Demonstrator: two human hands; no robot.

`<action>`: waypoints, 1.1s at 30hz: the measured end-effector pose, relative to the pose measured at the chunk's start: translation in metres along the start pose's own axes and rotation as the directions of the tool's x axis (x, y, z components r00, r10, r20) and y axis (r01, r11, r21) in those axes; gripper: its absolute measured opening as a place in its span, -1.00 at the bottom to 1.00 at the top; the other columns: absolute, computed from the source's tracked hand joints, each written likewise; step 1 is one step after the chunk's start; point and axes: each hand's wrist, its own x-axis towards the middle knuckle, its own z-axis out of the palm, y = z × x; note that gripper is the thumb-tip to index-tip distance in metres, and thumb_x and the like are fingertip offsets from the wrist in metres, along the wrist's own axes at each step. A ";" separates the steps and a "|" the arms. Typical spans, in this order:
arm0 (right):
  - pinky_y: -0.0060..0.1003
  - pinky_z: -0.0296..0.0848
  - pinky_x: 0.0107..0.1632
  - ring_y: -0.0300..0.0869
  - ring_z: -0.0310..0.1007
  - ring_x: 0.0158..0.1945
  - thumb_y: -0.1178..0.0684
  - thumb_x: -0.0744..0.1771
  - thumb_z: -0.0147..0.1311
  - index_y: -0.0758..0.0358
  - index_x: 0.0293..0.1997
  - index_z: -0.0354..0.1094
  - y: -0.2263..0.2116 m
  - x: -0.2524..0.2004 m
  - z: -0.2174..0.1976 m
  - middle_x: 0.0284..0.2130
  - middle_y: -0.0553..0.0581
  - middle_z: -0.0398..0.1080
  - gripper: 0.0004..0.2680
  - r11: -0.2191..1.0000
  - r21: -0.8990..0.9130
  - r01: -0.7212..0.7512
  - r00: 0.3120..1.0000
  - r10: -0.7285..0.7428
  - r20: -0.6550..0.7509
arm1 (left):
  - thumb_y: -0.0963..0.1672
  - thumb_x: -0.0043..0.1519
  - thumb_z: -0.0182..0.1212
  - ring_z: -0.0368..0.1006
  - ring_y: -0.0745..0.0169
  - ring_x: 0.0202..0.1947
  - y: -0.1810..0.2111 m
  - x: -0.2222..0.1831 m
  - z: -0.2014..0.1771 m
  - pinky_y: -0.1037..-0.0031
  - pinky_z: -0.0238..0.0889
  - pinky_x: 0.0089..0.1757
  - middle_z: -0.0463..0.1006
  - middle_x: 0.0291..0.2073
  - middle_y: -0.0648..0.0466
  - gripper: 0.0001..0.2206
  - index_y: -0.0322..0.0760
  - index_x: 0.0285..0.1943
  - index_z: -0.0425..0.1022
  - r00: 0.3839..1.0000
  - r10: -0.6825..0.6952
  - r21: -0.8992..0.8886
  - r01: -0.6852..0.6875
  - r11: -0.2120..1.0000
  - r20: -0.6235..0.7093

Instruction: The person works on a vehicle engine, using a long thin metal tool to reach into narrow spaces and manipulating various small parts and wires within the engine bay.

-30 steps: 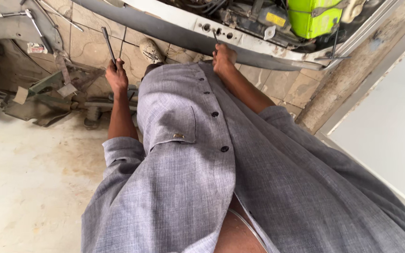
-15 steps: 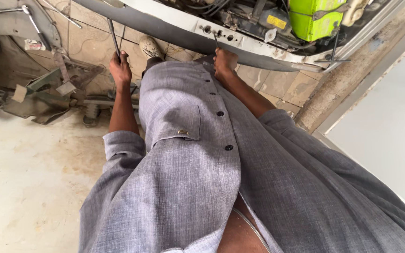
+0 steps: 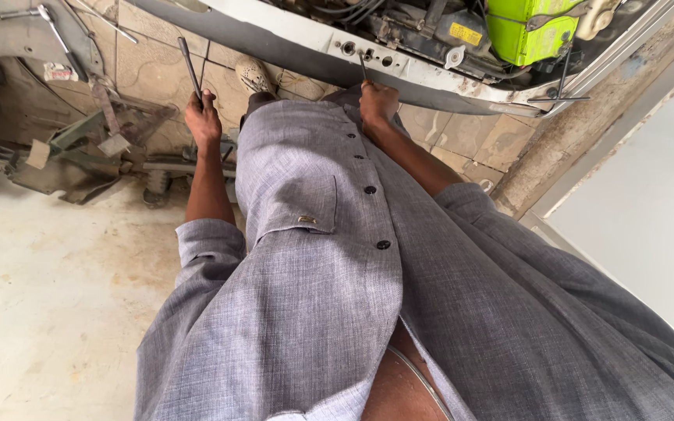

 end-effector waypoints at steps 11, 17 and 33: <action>0.02 0.52 -0.20 0.20 0.58 -0.32 0.09 0.24 0.15 0.29 -0.36 0.51 0.011 0.007 -0.024 -0.42 0.35 0.53 -0.90 0.705 -0.355 0.613 0.790 -0.536 0.300 | 0.02 0.48 0.10 0.46 0.31 -0.41 0.007 0.033 0.011 0.38 0.32 -0.30 0.57 -0.43 0.03 -0.60 -0.45 -0.13 0.59 0.975 0.220 -0.104 -0.220 0.970 -0.015; 0.14 0.49 -0.17 0.29 0.52 -0.28 0.11 0.27 0.14 0.24 -0.22 0.52 -0.006 0.018 -0.066 -0.41 0.38 0.51 -0.90 0.546 -0.445 0.710 0.703 -0.583 0.407 | 0.02 0.38 0.09 0.34 0.32 -0.52 0.002 0.038 0.020 0.39 0.25 -0.39 0.47 -0.54 0.06 -0.63 -0.38 -0.16 0.63 0.995 -0.102 -0.135 0.103 0.985 0.014; -0.08 0.51 -0.36 -0.05 0.50 -0.48 0.09 0.33 0.10 0.20 -0.23 0.55 0.017 0.017 -0.039 -0.42 0.22 0.57 -0.90 0.666 -0.431 0.609 0.792 -0.532 0.297 | 0.03 0.39 0.08 0.58 -0.22 -0.21 0.013 -0.013 0.029 0.13 0.38 -0.16 0.66 -0.25 -0.18 -0.64 -0.35 -0.11 0.58 0.980 0.076 0.118 -0.099 0.988 0.185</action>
